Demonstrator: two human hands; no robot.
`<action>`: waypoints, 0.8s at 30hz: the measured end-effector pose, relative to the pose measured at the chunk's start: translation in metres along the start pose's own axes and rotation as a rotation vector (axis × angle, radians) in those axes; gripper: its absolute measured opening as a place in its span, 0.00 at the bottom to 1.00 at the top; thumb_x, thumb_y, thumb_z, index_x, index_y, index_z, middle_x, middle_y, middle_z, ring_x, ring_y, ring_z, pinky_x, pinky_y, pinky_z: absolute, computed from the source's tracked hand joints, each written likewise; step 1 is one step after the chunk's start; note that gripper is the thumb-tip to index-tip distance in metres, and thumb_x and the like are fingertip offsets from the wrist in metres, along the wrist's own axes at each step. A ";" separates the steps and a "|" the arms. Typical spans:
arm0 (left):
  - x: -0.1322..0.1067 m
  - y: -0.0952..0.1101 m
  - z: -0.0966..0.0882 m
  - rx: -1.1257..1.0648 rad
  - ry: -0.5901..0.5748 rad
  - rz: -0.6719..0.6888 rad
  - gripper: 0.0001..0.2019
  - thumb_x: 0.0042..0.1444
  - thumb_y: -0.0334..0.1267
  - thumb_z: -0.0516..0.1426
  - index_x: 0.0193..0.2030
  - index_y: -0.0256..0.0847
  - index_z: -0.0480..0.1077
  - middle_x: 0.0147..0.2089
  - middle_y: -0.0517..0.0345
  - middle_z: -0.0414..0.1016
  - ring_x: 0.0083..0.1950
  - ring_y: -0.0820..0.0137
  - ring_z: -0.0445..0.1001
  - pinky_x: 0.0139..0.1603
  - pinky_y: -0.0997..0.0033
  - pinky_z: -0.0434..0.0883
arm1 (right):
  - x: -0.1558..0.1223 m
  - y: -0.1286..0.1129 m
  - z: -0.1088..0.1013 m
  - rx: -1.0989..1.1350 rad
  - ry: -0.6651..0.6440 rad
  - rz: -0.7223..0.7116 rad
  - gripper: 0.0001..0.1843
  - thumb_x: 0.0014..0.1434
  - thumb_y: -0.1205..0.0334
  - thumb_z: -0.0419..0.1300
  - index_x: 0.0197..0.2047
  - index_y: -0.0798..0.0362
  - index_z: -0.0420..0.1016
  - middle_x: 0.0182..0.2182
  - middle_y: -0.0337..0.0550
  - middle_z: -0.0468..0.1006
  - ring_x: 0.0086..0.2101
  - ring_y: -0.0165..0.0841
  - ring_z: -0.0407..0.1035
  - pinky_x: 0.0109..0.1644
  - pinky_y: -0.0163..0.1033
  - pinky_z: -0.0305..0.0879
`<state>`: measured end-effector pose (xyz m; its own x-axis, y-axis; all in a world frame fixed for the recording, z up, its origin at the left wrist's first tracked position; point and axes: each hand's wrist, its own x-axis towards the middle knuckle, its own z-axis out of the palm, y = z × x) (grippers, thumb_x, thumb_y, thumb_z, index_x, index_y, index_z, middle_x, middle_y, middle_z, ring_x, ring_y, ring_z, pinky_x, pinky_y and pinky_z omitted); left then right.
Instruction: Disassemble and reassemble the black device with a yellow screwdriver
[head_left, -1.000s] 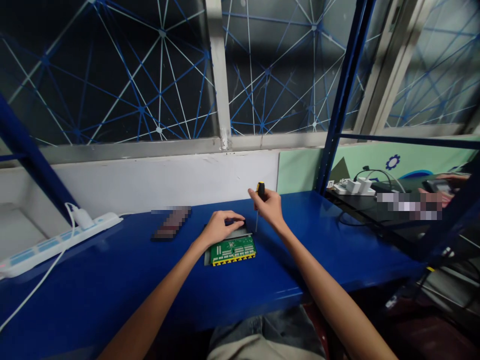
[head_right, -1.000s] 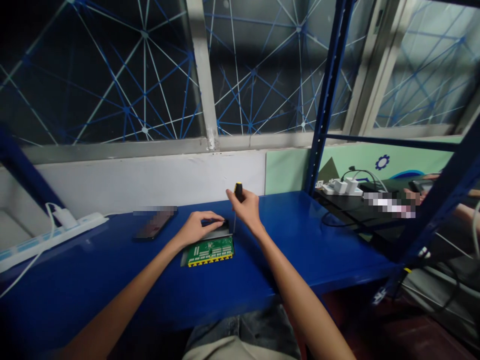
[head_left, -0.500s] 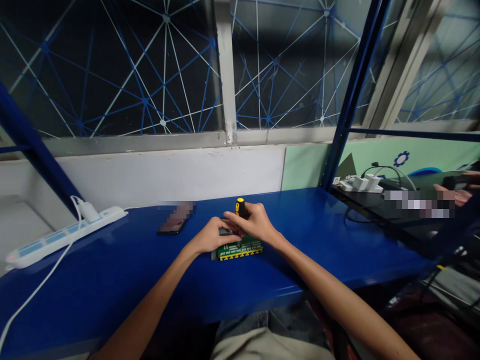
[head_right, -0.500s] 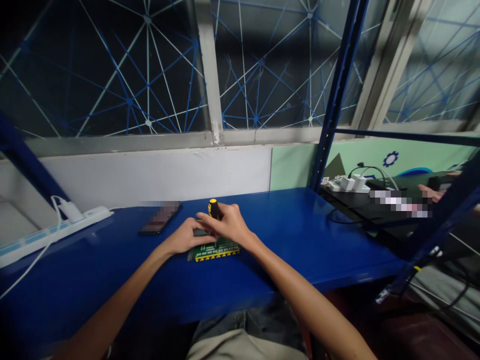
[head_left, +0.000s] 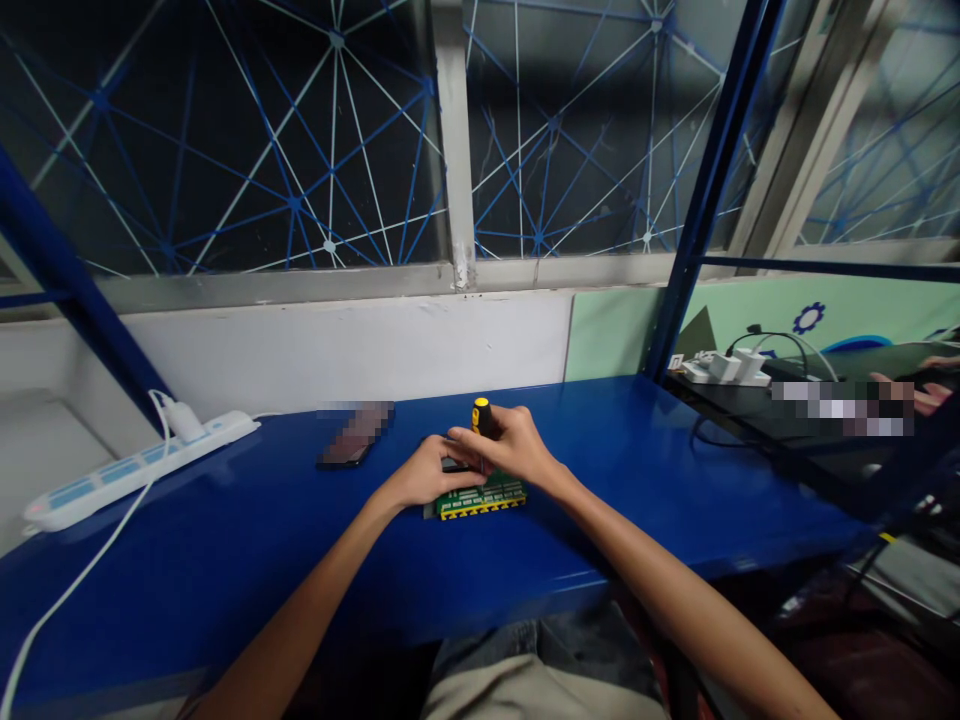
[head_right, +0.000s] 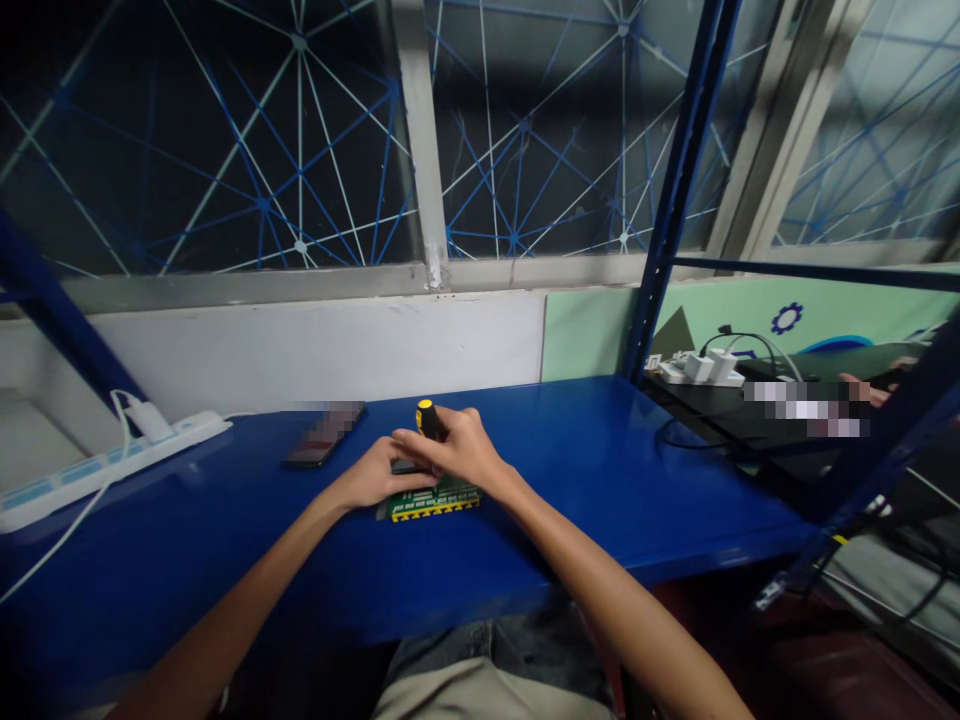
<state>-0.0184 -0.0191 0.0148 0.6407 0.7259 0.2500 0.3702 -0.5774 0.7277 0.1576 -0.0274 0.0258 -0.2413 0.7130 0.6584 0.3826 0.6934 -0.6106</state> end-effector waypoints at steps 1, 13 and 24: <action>0.000 0.001 -0.001 0.000 -0.001 0.004 0.05 0.51 0.37 0.63 0.34 0.40 0.79 0.36 0.55 0.82 0.40 0.63 0.79 0.46 0.65 0.72 | 0.000 0.000 0.000 0.005 0.004 0.001 0.25 0.56 0.42 0.59 0.19 0.51 0.58 0.15 0.32 0.58 0.20 0.25 0.51 0.23 0.36 0.47; 0.000 0.001 -0.001 0.006 -0.021 -0.012 0.06 0.51 0.38 0.63 0.35 0.41 0.80 0.37 0.55 0.82 0.41 0.63 0.79 0.46 0.65 0.72 | 0.000 0.004 0.001 0.012 -0.008 0.004 0.26 0.55 0.42 0.59 0.19 0.51 0.58 0.15 0.32 0.57 0.20 0.25 0.51 0.22 0.35 0.46; -0.001 -0.006 0.000 -0.037 -0.024 -0.071 0.07 0.49 0.36 0.64 0.35 0.39 0.80 0.37 0.55 0.82 0.41 0.62 0.79 0.46 0.65 0.73 | -0.002 0.001 0.000 0.094 -0.121 0.009 0.18 0.58 0.46 0.58 0.30 0.54 0.73 0.20 0.35 0.69 0.21 0.26 0.60 0.24 0.34 0.54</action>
<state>-0.0214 -0.0167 0.0103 0.6302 0.7548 0.1819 0.3902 -0.5105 0.7662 0.1586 -0.0287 0.0240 -0.3459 0.7228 0.5983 0.3014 0.6895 -0.6586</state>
